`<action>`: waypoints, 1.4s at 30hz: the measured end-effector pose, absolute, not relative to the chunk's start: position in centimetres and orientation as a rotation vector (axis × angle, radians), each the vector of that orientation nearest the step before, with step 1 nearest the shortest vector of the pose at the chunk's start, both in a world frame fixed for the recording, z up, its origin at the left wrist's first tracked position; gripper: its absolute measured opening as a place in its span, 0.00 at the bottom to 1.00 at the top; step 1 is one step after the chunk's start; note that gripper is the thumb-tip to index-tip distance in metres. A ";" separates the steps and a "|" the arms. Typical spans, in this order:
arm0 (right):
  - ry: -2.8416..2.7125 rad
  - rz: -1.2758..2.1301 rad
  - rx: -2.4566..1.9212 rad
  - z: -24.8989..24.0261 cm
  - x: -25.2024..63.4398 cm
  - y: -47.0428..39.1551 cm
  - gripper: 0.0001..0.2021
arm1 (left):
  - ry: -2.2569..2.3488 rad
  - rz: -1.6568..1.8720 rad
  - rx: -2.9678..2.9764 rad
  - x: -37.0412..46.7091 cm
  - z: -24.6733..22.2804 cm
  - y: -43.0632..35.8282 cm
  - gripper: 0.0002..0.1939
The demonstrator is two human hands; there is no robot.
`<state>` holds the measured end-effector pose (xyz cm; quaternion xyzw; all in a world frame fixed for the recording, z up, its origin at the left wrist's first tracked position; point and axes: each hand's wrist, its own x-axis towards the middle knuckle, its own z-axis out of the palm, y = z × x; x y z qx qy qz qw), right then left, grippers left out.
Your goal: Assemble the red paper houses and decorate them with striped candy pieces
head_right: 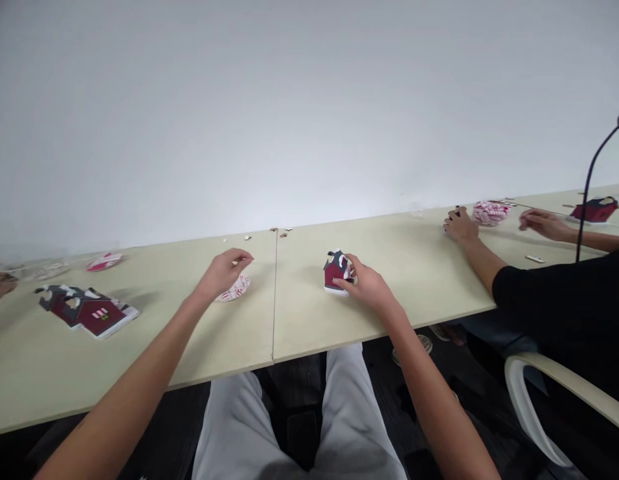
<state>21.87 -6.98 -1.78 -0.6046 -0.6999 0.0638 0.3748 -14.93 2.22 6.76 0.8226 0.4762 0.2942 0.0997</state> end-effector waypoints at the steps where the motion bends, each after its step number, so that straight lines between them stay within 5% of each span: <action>1: -1.769 0.116 -1.528 -2.0 21.3 -7.6 0.34 | 1.276 0.989 2.400 -13.5 6.3 1.3 0.14; 6: -1.709 0.030 -1.349 -3.3 18.2 -9.4 0.34 | 0.851 1.102 2.421 -6.0 2.1 -2.1 0.11; 12: -1.682 0.330 -1.303 -3.9 17.5 -9.7 0.36 | 0.762 0.912 2.708 -4.2 -1.5 -3.5 0.13; 30: -1.649 0.336 -1.246 -3.6 18.0 -10.1 0.34 | 0.828 0.893 2.672 -5.1 -1.2 -4.3 0.16; 42: -1.674 0.276 -1.237 -4.0 18.2 -9.4 0.34 | 0.713 1.017 2.074 -2.7 -0.5 -7.2 0.11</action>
